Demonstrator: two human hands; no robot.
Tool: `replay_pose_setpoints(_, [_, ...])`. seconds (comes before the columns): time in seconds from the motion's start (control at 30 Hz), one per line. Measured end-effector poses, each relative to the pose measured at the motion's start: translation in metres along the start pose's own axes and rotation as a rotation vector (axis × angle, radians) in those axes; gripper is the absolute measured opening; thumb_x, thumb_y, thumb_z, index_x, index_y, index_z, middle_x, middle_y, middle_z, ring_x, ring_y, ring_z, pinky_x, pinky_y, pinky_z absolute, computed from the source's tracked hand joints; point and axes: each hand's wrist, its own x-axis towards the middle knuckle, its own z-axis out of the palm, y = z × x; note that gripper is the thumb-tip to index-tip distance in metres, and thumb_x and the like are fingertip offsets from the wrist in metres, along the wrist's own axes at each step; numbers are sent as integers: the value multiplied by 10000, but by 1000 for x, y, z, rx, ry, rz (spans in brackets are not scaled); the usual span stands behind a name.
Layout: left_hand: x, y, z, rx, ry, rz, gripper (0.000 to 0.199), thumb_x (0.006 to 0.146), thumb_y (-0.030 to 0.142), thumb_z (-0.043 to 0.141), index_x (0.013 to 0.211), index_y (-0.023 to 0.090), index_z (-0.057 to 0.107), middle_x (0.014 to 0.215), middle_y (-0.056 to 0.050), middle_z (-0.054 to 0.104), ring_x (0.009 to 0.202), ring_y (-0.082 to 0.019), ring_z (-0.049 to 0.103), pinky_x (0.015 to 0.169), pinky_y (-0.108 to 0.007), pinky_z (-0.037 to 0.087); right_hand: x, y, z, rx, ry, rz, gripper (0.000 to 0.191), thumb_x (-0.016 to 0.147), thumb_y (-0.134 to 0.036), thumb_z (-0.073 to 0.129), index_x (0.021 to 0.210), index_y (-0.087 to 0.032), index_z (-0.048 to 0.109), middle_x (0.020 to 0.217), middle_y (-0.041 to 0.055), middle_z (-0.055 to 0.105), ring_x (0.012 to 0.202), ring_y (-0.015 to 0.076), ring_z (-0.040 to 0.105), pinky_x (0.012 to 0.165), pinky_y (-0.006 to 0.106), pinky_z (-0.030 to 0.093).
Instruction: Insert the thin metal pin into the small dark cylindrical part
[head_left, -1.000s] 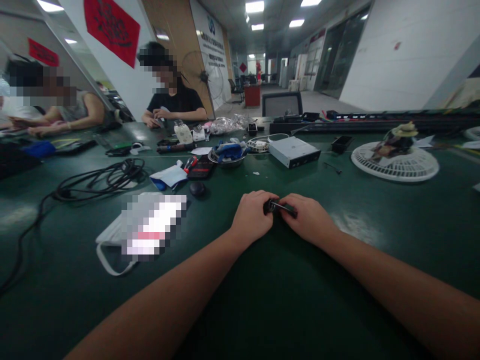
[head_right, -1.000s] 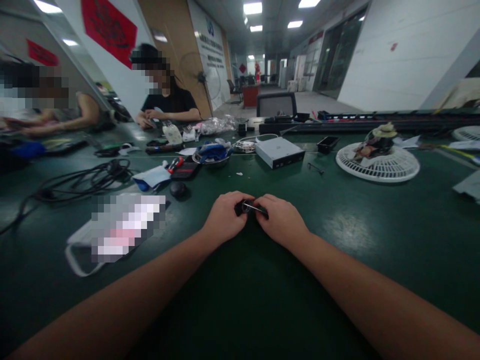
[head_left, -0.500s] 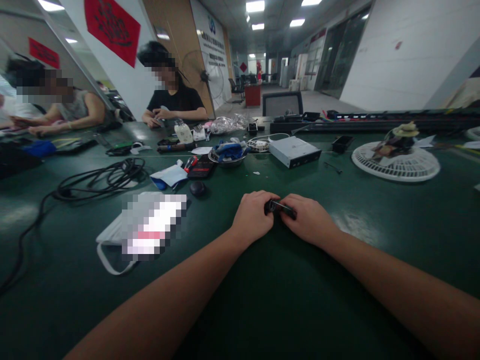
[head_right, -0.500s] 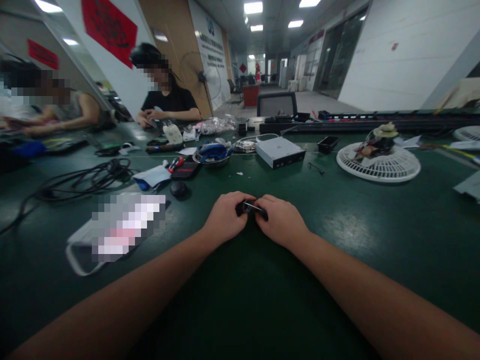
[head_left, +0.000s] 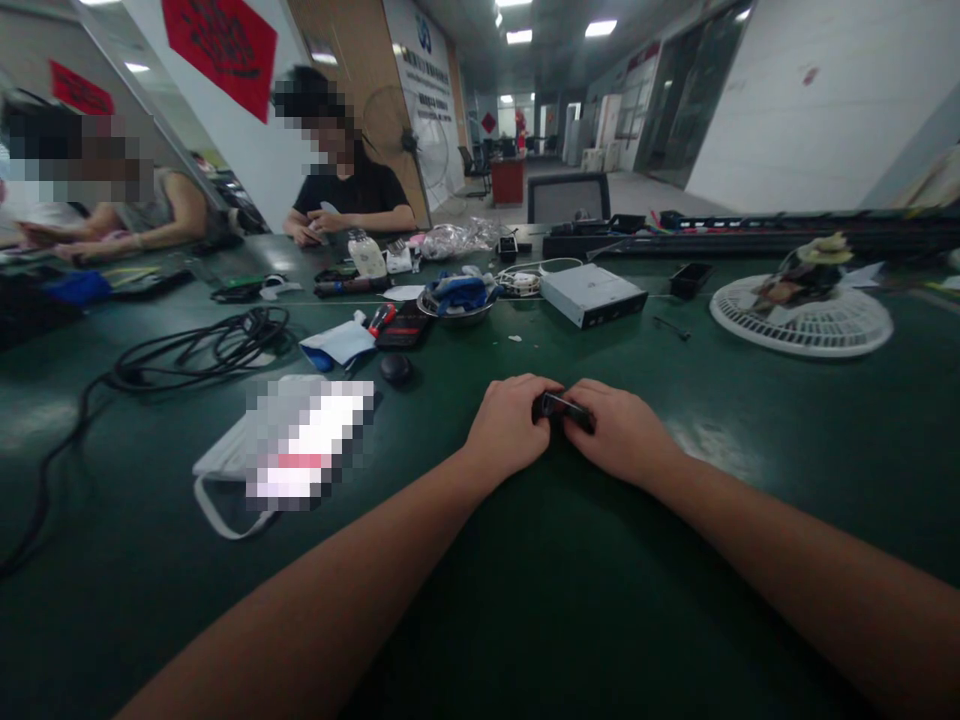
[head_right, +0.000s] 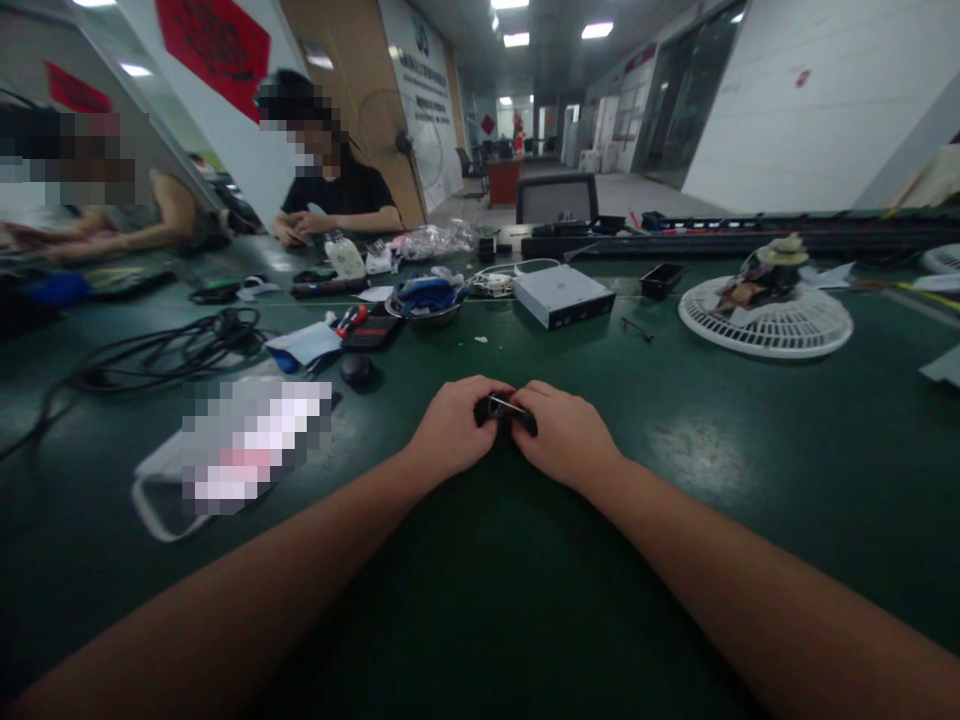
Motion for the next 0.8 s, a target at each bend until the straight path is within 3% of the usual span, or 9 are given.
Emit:
replay_pose_setpoints(0.23, [0, -1, 0, 4, 64, -16, 356, 780, 38, 598, 1073, 215, 696, 1078, -31, 733, 1028, -225, 657, 943, -403, 503, -2, 4, 1, 100, 105, -64, 185, 925, -214, 575, 1021, -250, 730, 1058, 27, 708, 892, 184, 665, 811, 331, 511])
replay_pose_setpoints(0.33, [0, -1, -1, -14, 61, -7, 331, 790, 53, 623, 1065, 219, 701, 1081, -32, 736, 1026, -223, 660, 928, -398, 508, -2, 4, 0, 162, 162, -7, 178, 910, -238, 615, 1049, -249, 724, 953, 20, 734, 809, 178, 672, 743, 325, 515])
replay_pose_setpoints(0.43, [0, -1, -1, -33, 57, 14, 305, 800, 65, 637, 1054, 222, 703, 1088, -31, 738, 1036, -223, 660, 937, -400, 503, -1, 3, -1, 180, 186, 43, 118, 886, -243, 653, 977, -240, 729, 860, 10, 730, 733, 174, 658, 693, 319, 500])
replay_pose_setpoints(0.53, [0, -1, -1, -39, 56, 35, 297, 809, 67, 634, 1056, 220, 701, 1091, -29, 738, 1040, -219, 658, 935, -395, 499, -1, 3, -2, 234, 214, -17, 91, 891, -207, 651, 921, -236, 732, 931, 14, 723, 818, 171, 658, 742, 311, 498])
replay_pose_setpoints(0.8, [0, 0, -1, -8, 8, 70, 308, 797, 50, 626, 1041, 220, 706, 1089, -29, 742, 1038, -222, 658, 925, -401, 485, 0, 2, -3, 260, 188, -29, 70, 893, -208, 659, 884, -230, 725, 898, 10, 696, 768, 157, 621, 723, 300, 471])
